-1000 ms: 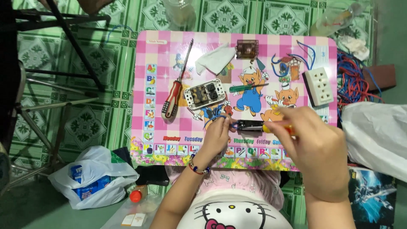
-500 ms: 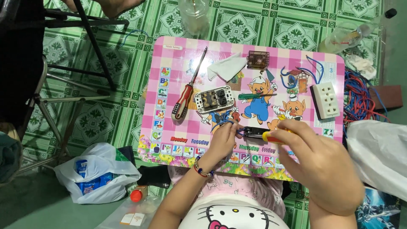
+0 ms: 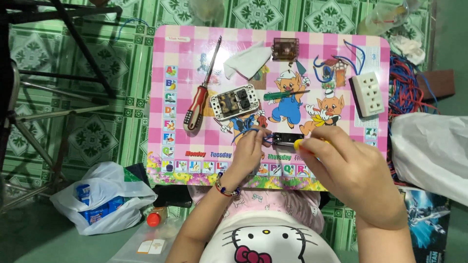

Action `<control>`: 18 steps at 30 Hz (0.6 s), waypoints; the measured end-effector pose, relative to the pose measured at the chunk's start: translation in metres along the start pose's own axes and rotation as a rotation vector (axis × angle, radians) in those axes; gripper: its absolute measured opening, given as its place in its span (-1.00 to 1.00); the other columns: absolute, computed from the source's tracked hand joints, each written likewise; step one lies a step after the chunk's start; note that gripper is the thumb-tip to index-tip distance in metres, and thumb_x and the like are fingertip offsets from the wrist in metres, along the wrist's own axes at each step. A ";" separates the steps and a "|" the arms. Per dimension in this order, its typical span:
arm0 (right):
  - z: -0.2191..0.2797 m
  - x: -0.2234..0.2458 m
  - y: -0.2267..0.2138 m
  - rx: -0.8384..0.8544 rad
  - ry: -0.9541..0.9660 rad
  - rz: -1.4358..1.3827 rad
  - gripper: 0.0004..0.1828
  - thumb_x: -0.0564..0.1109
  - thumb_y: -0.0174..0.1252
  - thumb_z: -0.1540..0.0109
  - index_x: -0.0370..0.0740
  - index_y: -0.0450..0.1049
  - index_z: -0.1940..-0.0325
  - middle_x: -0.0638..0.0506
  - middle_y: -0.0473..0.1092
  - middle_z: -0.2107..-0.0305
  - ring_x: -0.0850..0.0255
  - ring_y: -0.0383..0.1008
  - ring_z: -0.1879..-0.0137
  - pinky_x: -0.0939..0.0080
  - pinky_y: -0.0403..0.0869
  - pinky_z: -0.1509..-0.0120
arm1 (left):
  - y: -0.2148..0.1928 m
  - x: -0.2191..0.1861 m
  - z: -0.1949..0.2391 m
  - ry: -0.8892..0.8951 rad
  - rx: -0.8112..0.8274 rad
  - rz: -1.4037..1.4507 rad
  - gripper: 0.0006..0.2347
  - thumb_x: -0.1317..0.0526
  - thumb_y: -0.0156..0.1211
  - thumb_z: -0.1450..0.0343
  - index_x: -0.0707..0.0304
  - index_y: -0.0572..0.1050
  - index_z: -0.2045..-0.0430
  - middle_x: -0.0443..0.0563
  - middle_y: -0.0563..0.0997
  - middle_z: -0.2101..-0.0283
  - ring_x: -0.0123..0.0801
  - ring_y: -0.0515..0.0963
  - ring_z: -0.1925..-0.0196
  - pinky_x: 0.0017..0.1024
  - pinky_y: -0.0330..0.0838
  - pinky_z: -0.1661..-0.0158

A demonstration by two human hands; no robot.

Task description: The person uses a yellow screwdriver to tighten screws on a black electrical component. They then use a green screwdriver to work on a white electrical socket, manipulating wires and tightening internal screws.

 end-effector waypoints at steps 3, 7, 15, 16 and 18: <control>0.008 -0.006 0.004 0.056 0.000 -0.107 -0.59 -0.24 0.30 -0.18 -0.18 0.30 -0.04 -0.21 0.41 -0.09 0.06 0.55 0.17 0.09 0.47 0.36 | -0.004 -0.009 0.003 -0.045 -0.055 0.114 -0.66 0.09 -0.34 -0.59 0.33 0.43 0.18 0.10 0.62 0.10 -0.43 0.68 0.41 -0.56 0.58 0.58; 0.006 -0.001 0.005 -0.010 -0.036 -0.052 -0.64 -0.17 0.36 -0.24 -0.19 0.34 -0.01 -0.15 0.48 0.04 0.12 0.48 0.32 0.15 0.38 0.39 | -0.009 -0.015 0.010 0.053 -0.098 0.117 -0.71 0.17 -0.31 -0.61 0.28 0.46 0.21 -0.03 0.56 0.68 -0.41 0.58 0.63 -0.49 0.59 0.48; 0.005 -0.002 0.004 -0.083 0.001 -0.152 -0.76 -0.30 0.31 -0.31 -0.30 0.35 0.08 -0.15 0.45 0.22 0.10 0.53 0.21 0.20 0.39 0.38 | -0.017 -0.022 0.045 -0.195 -0.088 0.469 -0.67 0.17 -0.22 -0.58 0.38 0.39 -0.11 0.12 0.63 0.04 -0.43 0.61 0.57 -0.56 0.59 0.50; 0.005 -0.002 0.005 -0.084 0.001 -0.151 -0.76 -0.30 0.31 -0.31 -0.30 0.35 0.08 -0.15 0.45 0.22 0.10 0.53 0.21 0.20 0.39 0.38 | -0.019 -0.022 0.047 -0.194 -0.087 0.468 -0.67 0.17 -0.22 -0.58 0.38 0.39 -0.11 0.12 0.63 0.04 -0.43 0.61 0.57 -0.56 0.59 0.50; 0.005 -0.002 0.006 -0.096 -0.006 -0.156 -0.77 -0.29 0.30 -0.31 -0.29 0.35 0.10 -0.14 0.44 0.22 0.10 0.53 0.21 0.20 0.39 0.37 | -0.019 -0.020 0.052 -0.349 -0.016 0.712 -0.53 0.24 -0.15 -0.55 0.16 0.06 -0.42 0.22 0.32 -0.34 -0.29 0.64 0.32 -0.42 0.71 0.31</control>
Point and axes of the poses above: each hand's wrist, its own z-axis away from the middle knuckle, its own y-axis out of the palm, x = y × z, the point moved 2 cm from there along -z, towards the middle knuckle
